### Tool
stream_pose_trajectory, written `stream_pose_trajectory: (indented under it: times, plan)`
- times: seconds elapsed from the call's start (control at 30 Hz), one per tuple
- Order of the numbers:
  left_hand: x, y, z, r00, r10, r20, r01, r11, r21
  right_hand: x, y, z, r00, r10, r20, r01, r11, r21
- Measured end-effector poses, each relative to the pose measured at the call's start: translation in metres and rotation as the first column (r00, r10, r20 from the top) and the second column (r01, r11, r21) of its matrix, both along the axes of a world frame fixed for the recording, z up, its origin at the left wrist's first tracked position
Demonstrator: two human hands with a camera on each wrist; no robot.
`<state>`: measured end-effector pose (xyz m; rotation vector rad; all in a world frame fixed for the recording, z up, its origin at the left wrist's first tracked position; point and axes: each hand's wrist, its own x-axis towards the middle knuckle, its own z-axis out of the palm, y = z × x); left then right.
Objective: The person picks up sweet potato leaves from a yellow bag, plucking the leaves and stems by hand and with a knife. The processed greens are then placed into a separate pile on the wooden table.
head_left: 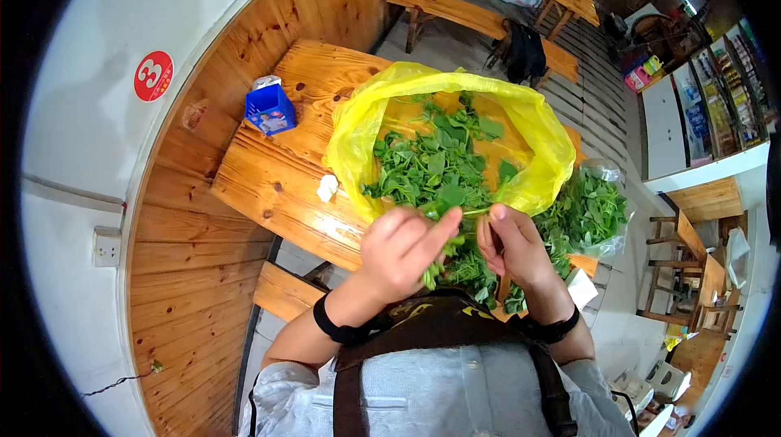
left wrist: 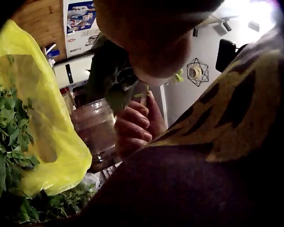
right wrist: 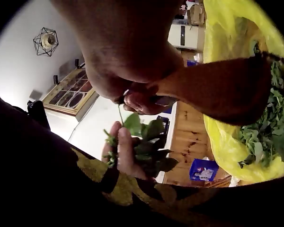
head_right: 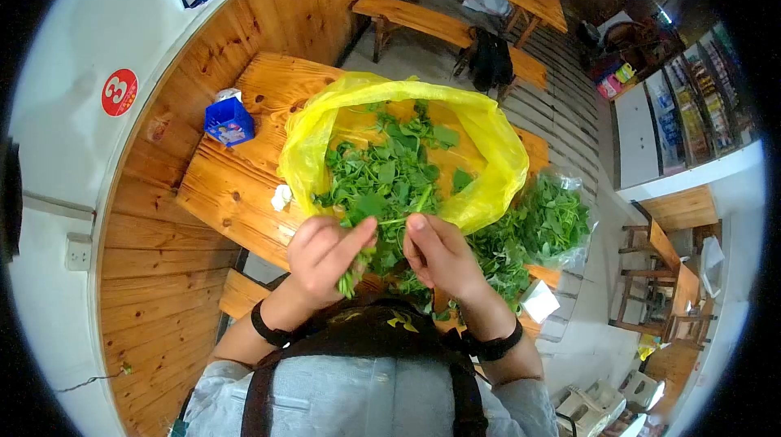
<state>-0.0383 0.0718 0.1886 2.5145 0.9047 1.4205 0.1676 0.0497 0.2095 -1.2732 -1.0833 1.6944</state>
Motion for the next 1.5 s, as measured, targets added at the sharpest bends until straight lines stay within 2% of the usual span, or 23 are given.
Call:
stream_pose_trajectory:
  times: [0.1,0.2,0.3,0.33,0.4,0.43,0.5,0.53,0.6,0.63,0.7,0.77,0.87,0.97,1.0,1.1,1.13,1.23,1.3,1.33,1.37,1.43,1.5]
  plan:
    - [0.002,0.0,0.001,1.0,-0.017,0.022,0.011,0.96,0.281,0.001,-0.004,-0.001,0.997,-0.047,-0.064,0.052,0.995,0.081]
    - [0.002,-0.001,0.004,0.999,-0.034,0.011,0.03,0.967,0.254,0.005,-0.006,-0.001,0.992,-0.044,-0.121,0.061,0.988,0.141]
    - [-0.006,0.001,-0.002,0.999,-0.026,0.028,0.02,0.98,0.199,0.021,-0.012,-0.004,0.999,0.032,0.018,-0.033,0.996,0.083]
    - [-0.012,0.003,-0.007,0.999,-0.023,0.036,0.016,0.985,0.172,0.029,-0.012,-0.007,0.977,0.118,0.177,-0.136,0.986,0.094]
    - [-0.026,0.007,-0.021,0.992,0.111,0.059,-0.115,0.991,0.067,0.05,-0.01,-0.018,0.836,0.266,0.48,-0.336,0.94,0.064]
    - [-0.034,0.01,-0.027,0.982,0.177,0.066,-0.178,0.984,0.014,0.063,-0.009,-0.027,0.687,0.337,0.644,-0.445,0.896,0.006]
    - [-0.048,0.009,-0.035,0.941,0.332,0.061,-0.307,0.919,-0.249,0.086,-0.01,-0.054,0.288,0.417,0.862,-0.595,0.783,-0.181]
    - [-0.051,0.008,-0.044,0.901,0.391,0.188,-0.287,0.862,-0.417,0.089,-0.011,-0.066,0.436,0.288,0.852,-0.486,0.873,-0.047]
    - [-0.057,0.007,-0.063,0.776,0.527,0.347,-0.147,0.686,-0.713,0.086,0.007,-0.083,0.518,0.252,0.818,-0.372,0.927,-0.05]
    - [-0.06,0.007,-0.068,0.769,0.537,0.347,-0.131,0.664,-0.737,0.079,0.021,-0.091,0.557,0.228,0.798,-0.314,0.948,-0.052]
    - [-0.064,0.006,-0.072,0.754,0.561,0.341,-0.107,0.618,-0.779,0.062,0.051,-0.113,0.474,0.148,0.868,-0.346,0.938,0.028]
    - [-0.065,0.003,-0.072,0.772,0.559,0.301,-0.153,0.624,-0.766,0.036,0.078,-0.125,0.454,0.196,0.869,-0.367,0.93,-0.018]
    - [-0.072,-0.003,-0.076,0.759,0.592,0.273,-0.201,0.611,-0.765,0.0,0.099,-0.146,0.514,0.231,0.826,-0.426,0.905,0.012]
    - [-0.082,-0.008,-0.075,0.757,0.62,0.208,-0.262,0.579,-0.772,-0.036,0.101,-0.167,0.454,0.12,0.883,-0.483,0.866,0.13]
    - [-0.082,-0.01,-0.073,0.744,0.623,0.243,-0.255,0.6,-0.758,-0.051,0.103,-0.138,0.347,0.267,0.899,-0.53,0.847,-0.046]
    - [-0.085,-0.01,-0.075,0.758,0.617,0.213,-0.218,0.546,-0.809,-0.067,0.105,-0.165,0.197,0.293,0.935,-0.573,0.809,-0.133]
    - [-0.085,-0.01,-0.075,0.774,0.599,0.204,-0.208,0.545,-0.812,-0.063,0.108,-0.167,0.247,0.347,0.905,-0.558,0.815,-0.16]
    - [-0.081,-0.006,-0.074,0.775,0.583,0.244,-0.13,0.525,-0.841,-0.035,0.103,-0.148,0.595,0.155,0.788,-0.344,0.936,0.075]
    - [-0.075,-0.001,-0.064,0.782,0.571,0.249,-0.042,0.448,-0.893,-0.014,0.1,-0.117,0.932,0.079,0.355,-0.026,0.988,-0.151]
    - [-0.071,0.003,-0.064,0.773,0.561,0.295,0.045,0.416,-0.908,-0.006,0.094,-0.092,0.981,-0.034,0.192,0.081,0.967,-0.242]
    - [-0.067,0.005,-0.065,0.763,0.55,0.341,0.136,0.379,-0.915,0.004,0.087,-0.082,0.996,-0.085,0.038,0.092,0.953,-0.29]
    - [-0.059,0.013,-0.072,0.782,0.466,0.414,0.269,0.347,-0.899,0.024,0.073,-0.067,0.942,-0.208,-0.262,0.098,0.921,-0.377]
    - [-0.042,0.023,-0.063,0.785,0.376,0.492,0.388,0.32,-0.864,0.032,0.054,-0.055,0.888,-0.252,-0.383,0.088,0.914,-0.397]
